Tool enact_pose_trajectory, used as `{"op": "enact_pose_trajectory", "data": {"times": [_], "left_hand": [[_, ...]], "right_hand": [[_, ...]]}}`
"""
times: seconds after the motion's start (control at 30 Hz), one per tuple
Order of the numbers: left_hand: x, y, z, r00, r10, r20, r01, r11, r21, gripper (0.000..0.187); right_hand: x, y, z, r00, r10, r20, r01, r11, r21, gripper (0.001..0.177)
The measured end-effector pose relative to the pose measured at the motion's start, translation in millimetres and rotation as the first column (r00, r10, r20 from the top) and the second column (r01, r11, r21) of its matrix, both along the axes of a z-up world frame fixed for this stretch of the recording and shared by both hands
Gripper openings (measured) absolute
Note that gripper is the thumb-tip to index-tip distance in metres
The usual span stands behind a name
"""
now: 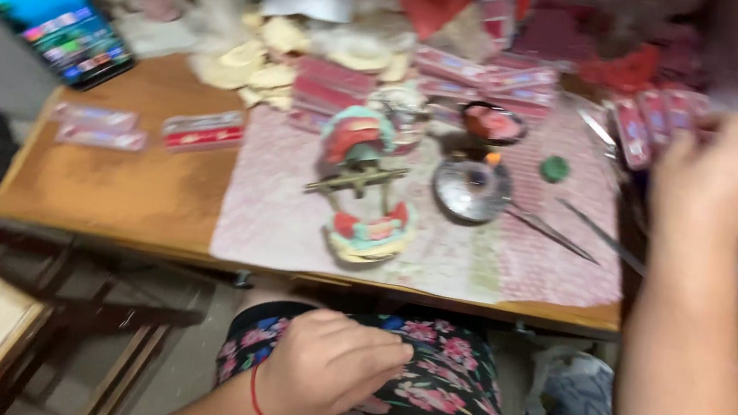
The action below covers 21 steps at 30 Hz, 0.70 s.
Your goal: Applying and shaping wax on a dental model using a heated carving tool.
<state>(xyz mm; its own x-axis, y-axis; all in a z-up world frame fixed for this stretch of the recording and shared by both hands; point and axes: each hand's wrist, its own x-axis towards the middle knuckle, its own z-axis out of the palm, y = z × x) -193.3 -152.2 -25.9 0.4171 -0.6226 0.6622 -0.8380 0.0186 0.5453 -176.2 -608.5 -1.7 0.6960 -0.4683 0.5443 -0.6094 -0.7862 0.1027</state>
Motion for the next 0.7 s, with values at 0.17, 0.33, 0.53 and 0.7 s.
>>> {"op": "enact_pose_trajectory", "data": {"times": [0.17, 0.33, 0.53, 0.7], "left_hand": [[31.4, 24.5, 2.0, 0.993, 0.062, 0.101, -0.053, 0.994, -0.094, 0.012], [62.0, 24.5, 1.5, 0.958, 0.277, 0.077, -0.267, 0.956, -0.122, 0.029], [73.5, -4.1, -6.3, 0.969, 0.246, 0.010, -0.241, 0.956, -0.167, 0.052], [76.3, -11.7, -22.6, 0.963, 0.270, -0.027, -0.270, 0.943, -0.195, 0.039]], "right_hand": [[-39.4, 119.5, 20.8, 0.600, 0.649, 0.467, -0.726, 0.687, -0.022, 0.009], [-25.1, 231.6, 26.2, 0.450, 0.665, 0.595, -0.893, 0.325, 0.312, 0.004], [6.7, 260.0, 2.4, 0.406, 0.631, 0.661, -0.858, 0.014, 0.513, 0.016], [17.8, 263.3, -10.2, 0.383, 0.534, 0.754, -0.835, -0.148, 0.530, 0.017]]}}
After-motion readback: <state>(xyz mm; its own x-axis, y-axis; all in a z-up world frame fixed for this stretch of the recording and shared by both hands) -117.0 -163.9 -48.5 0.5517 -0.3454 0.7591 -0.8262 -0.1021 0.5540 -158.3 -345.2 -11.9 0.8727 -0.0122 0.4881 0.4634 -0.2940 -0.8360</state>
